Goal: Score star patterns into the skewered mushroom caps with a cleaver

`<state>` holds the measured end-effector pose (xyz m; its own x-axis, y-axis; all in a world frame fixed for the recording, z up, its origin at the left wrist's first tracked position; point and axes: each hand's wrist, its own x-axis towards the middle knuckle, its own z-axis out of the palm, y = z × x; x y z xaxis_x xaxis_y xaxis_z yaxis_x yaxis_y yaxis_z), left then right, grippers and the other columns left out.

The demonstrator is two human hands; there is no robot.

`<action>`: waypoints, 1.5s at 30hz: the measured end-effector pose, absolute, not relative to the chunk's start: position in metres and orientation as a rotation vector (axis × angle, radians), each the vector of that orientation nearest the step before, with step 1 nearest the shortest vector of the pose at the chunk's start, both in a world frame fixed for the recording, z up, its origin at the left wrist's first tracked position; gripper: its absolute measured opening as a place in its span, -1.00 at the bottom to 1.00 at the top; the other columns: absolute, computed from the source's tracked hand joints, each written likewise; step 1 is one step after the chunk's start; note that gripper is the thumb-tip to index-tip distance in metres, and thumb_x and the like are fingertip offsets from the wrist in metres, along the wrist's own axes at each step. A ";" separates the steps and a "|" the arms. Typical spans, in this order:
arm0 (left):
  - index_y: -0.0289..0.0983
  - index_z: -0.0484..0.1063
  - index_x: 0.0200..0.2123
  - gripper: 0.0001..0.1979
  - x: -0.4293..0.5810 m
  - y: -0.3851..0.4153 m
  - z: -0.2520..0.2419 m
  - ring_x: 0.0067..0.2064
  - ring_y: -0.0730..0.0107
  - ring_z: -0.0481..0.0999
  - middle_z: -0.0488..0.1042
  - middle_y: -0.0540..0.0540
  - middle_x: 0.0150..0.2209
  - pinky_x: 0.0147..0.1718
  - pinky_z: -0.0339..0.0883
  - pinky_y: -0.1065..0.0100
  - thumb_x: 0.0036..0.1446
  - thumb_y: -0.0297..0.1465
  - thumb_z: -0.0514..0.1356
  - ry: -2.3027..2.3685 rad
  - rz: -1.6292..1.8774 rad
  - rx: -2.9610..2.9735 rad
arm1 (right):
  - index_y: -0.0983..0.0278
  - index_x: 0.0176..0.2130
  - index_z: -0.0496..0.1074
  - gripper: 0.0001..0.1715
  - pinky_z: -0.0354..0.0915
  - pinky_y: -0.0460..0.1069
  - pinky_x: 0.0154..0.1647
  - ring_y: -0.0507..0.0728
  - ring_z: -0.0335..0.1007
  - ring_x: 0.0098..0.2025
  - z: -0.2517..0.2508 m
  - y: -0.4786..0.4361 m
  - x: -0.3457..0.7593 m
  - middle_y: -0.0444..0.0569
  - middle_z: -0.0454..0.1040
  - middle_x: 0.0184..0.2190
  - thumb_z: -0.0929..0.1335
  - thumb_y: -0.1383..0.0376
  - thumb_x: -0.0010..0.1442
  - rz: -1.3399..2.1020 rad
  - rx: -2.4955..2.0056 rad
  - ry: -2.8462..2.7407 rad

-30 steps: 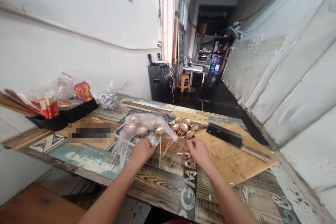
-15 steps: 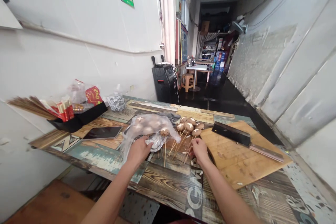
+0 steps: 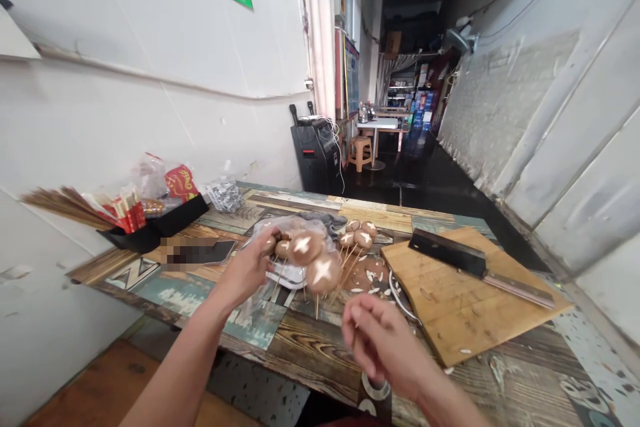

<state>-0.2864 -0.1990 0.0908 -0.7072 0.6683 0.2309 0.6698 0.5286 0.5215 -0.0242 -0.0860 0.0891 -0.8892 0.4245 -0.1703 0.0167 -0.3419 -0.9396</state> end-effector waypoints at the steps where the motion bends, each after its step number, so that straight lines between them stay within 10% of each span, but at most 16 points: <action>1: -0.13 0.11 0.27 -0.33 -0.286 -0.202 0.093 0.08 0.23 0.43 0.40 -0.07 0.14 0.03 0.31 0.26 0.07 -0.59 0.03 -2.756 -0.901 -1.218 | 0.25 -0.39 0.35 -0.64 -0.19 -0.20 -0.86 -0.15 0.00 -0.82 0.088 -0.096 -0.027 -0.18 0.42 -0.55 0.37 0.01 0.13 2.447 -0.555 -1.595; 8: -0.30 0.01 0.30 -0.35 -0.279 -0.205 0.088 0.17 0.13 0.34 0.28 -0.28 0.20 0.10 0.24 0.18 0.11 -0.58 -0.01 -2.691 -0.700 -1.205 | 0.30 -0.37 0.31 -0.71 -0.07 -0.19 -0.85 -0.12 0.06 -0.79 0.049 -0.116 -0.127 -0.25 0.34 -0.60 0.28 0.15 0.29 2.422 -0.763 -1.477; 15: -0.28 0.00 0.30 -0.35 -0.281 -0.205 0.082 0.12 0.04 0.39 0.11 -0.37 0.28 -0.02 0.34 0.17 0.13 -0.52 0.04 -2.711 -0.597 -1.107 | 0.32 -0.03 0.37 -0.70 0.43 0.01 -0.34 0.07 0.44 -0.31 0.031 -0.119 -0.231 -0.03 0.45 -0.18 0.32 0.20 0.30 2.355 -0.936 -1.402; 31: -0.32 0.35 0.02 -0.62 -0.297 -0.206 0.088 -0.19 0.12 0.57 0.58 -0.25 -0.31 -0.30 0.30 0.30 0.25 -0.42 -0.13 -2.865 -0.343 -0.854 | 0.29 0.04 0.34 -0.63 0.42 0.13 -0.16 0.16 0.43 -0.13 0.045 -0.124 -0.289 0.04 0.41 -0.03 0.33 0.20 0.28 2.250 -1.029 -1.505; 45: -0.31 0.38 -0.01 -0.54 -0.299 -0.216 0.066 -0.56 0.35 0.35 0.27 0.10 -0.65 -0.47 0.22 0.37 0.05 -0.23 0.05 -2.612 -1.290 -0.913 | 0.28 -0.03 0.40 -0.72 0.38 0.14 -0.09 0.18 0.41 -0.07 0.061 -0.093 -0.209 0.02 0.42 -0.03 0.35 0.24 0.26 1.822 -0.892 -1.998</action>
